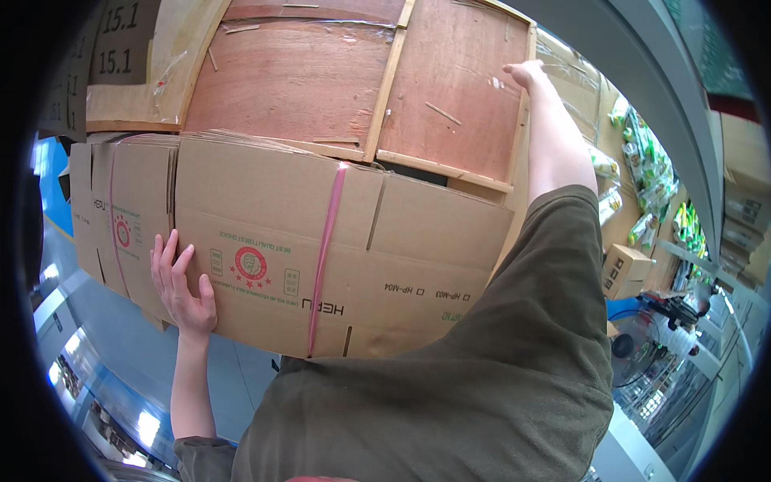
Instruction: The person packs small bagged products into a cardboard box by hand, then seals the box with a tape dispenser.
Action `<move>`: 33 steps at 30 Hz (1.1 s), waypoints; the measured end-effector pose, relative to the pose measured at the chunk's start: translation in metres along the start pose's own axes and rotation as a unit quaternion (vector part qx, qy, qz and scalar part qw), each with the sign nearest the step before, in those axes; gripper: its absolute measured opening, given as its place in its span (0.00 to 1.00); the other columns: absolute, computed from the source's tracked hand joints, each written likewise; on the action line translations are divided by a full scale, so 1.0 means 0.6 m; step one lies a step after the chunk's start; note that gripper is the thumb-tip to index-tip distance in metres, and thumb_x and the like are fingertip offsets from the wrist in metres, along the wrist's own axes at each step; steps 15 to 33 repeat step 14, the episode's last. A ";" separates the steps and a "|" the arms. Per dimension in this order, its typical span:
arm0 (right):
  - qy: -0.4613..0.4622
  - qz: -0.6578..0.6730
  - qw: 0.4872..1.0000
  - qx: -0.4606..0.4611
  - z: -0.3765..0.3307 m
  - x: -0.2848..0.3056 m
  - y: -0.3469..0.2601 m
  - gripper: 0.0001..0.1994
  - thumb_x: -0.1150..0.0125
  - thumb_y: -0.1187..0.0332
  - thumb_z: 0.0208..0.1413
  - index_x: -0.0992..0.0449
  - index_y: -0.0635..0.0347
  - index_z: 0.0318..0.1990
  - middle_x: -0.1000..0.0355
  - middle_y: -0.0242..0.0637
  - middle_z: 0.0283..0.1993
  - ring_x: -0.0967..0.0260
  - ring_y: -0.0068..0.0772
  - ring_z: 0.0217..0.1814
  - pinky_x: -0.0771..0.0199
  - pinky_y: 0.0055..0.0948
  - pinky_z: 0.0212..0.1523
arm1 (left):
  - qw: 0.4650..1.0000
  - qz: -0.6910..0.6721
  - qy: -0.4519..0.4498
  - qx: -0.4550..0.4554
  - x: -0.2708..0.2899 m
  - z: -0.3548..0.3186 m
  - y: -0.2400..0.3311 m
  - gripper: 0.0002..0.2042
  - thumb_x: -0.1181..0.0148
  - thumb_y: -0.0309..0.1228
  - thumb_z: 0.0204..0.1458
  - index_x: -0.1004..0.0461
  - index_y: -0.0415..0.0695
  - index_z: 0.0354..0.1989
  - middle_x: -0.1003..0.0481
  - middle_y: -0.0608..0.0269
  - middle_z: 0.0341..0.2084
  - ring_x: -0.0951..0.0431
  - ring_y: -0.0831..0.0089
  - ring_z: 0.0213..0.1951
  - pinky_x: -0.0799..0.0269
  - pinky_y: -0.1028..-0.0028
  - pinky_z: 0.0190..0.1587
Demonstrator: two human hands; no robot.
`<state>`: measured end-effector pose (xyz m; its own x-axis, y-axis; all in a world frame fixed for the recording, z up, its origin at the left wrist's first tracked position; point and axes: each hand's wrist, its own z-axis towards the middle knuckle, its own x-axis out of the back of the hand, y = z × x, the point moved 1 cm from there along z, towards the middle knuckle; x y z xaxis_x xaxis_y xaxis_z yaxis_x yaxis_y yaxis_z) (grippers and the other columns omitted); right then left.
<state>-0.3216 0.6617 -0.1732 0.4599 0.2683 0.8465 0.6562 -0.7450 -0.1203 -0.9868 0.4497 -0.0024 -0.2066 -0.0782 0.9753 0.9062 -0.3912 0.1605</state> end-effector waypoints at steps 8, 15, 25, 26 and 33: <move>0.187 -0.034 0.981 -0.046 0.061 -0.046 -0.033 0.49 0.36 0.43 0.50 0.51 0.66 0.69 0.50 0.60 0.71 0.50 0.56 0.73 0.46 0.48 0.70 | 1.000 0.016 -0.007 0.020 0.006 -0.006 -0.009 0.20 0.50 0.38 0.53 0.31 0.46 0.54 0.35 0.49 0.62 0.42 0.46 0.67 0.51 0.46 0.68; 0.155 -0.015 0.971 0.180 0.362 0.171 0.049 0.43 0.35 0.45 0.51 0.45 0.55 0.70 0.50 0.53 0.73 0.49 0.44 0.74 0.45 0.38 0.71 | 0.993 -0.057 0.030 -0.095 -0.026 0.023 -0.073 0.23 0.52 0.41 0.54 0.31 0.43 0.56 0.35 0.45 0.61 0.41 0.42 0.66 0.51 0.44 0.67; 0.155 -0.015 0.971 0.180 0.362 0.171 0.049 0.43 0.35 0.45 0.51 0.45 0.55 0.70 0.50 0.53 0.73 0.49 0.44 0.74 0.45 0.38 0.71 | 0.993 -0.057 0.030 -0.095 -0.026 0.023 -0.073 0.23 0.52 0.41 0.54 0.31 0.43 0.56 0.35 0.45 0.61 0.41 0.42 0.66 0.51 0.44 0.67; 0.155 -0.015 0.971 0.180 0.362 0.171 0.049 0.43 0.35 0.45 0.51 0.45 0.55 0.70 0.50 0.53 0.73 0.49 0.44 0.74 0.45 0.38 0.71 | 0.993 -0.057 0.030 -0.095 -0.026 0.023 -0.073 0.23 0.52 0.41 0.54 0.31 0.43 0.56 0.35 0.45 0.61 0.41 0.42 0.66 0.51 0.44 0.67; 0.155 -0.015 0.971 0.180 0.362 0.171 0.049 0.43 0.35 0.45 0.51 0.45 0.55 0.70 0.50 0.53 0.73 0.49 0.44 0.74 0.45 0.38 0.71 | 0.993 -0.057 0.030 -0.095 -0.026 0.023 -0.073 0.23 0.52 0.41 0.54 0.31 0.43 0.56 0.35 0.45 0.61 0.41 0.42 0.66 0.51 0.44 0.67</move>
